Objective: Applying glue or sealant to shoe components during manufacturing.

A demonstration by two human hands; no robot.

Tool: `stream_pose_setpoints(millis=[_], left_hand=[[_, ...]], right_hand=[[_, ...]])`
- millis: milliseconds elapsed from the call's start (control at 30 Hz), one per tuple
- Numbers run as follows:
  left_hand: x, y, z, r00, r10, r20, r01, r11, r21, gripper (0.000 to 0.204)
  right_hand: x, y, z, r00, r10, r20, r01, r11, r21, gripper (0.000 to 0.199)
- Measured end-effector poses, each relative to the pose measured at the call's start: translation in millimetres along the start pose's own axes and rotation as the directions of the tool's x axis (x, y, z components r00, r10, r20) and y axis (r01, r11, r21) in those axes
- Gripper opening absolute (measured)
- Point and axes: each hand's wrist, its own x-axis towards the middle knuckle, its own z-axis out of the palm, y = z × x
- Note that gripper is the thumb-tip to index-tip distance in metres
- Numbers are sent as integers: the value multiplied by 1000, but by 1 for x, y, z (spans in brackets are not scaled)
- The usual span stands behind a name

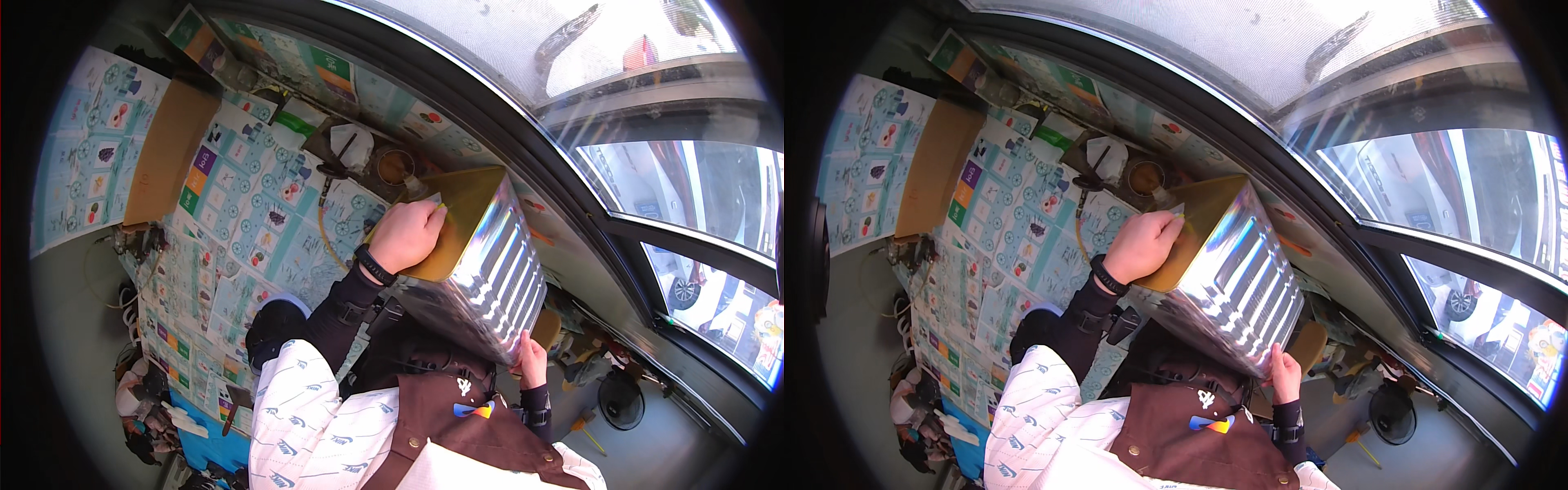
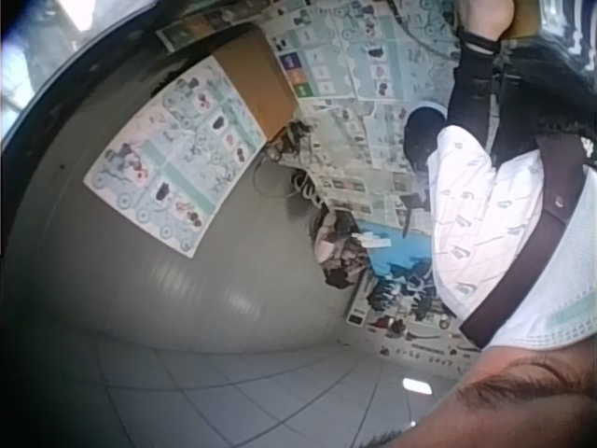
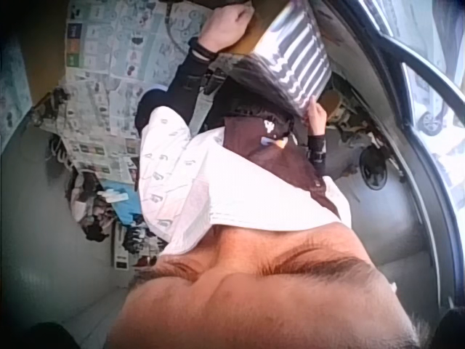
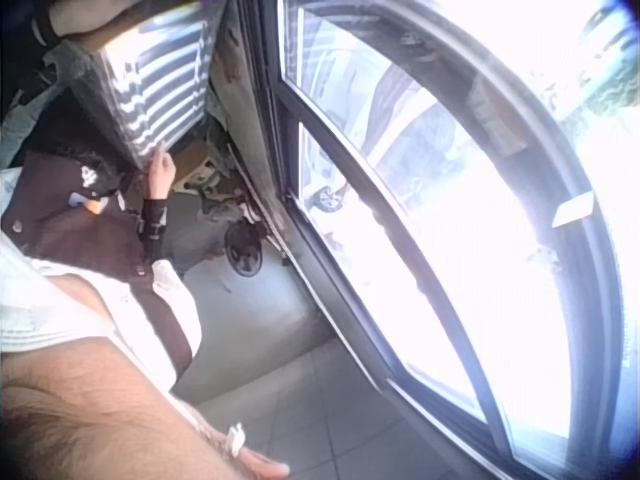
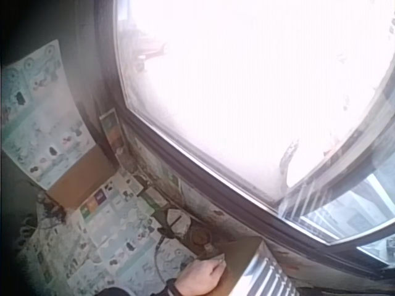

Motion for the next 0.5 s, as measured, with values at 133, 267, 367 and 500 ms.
stream_pose_setpoints(millis=[133,267,367,500], left_hand=[[0,4,-4,1000,4,7,-5,1000,19,32],[4,0,-1,1000,18,4,-18,1000,17,32],[3,-1,0,1000,12,13,-12,1000,-13,31],[1,-1,-2,1000,2,10,-2,1000,-9,31]], right_hand=[[-5,-5,1,1000,0,0,0,1000,6,50],[-10,-10,2,1000,2,-20,-2,1000,-4,50],[-12,-13,3,999,5,-32,-6,1000,-13,50],[-12,-15,2,999,12,-35,-13,1000,-26,49]])
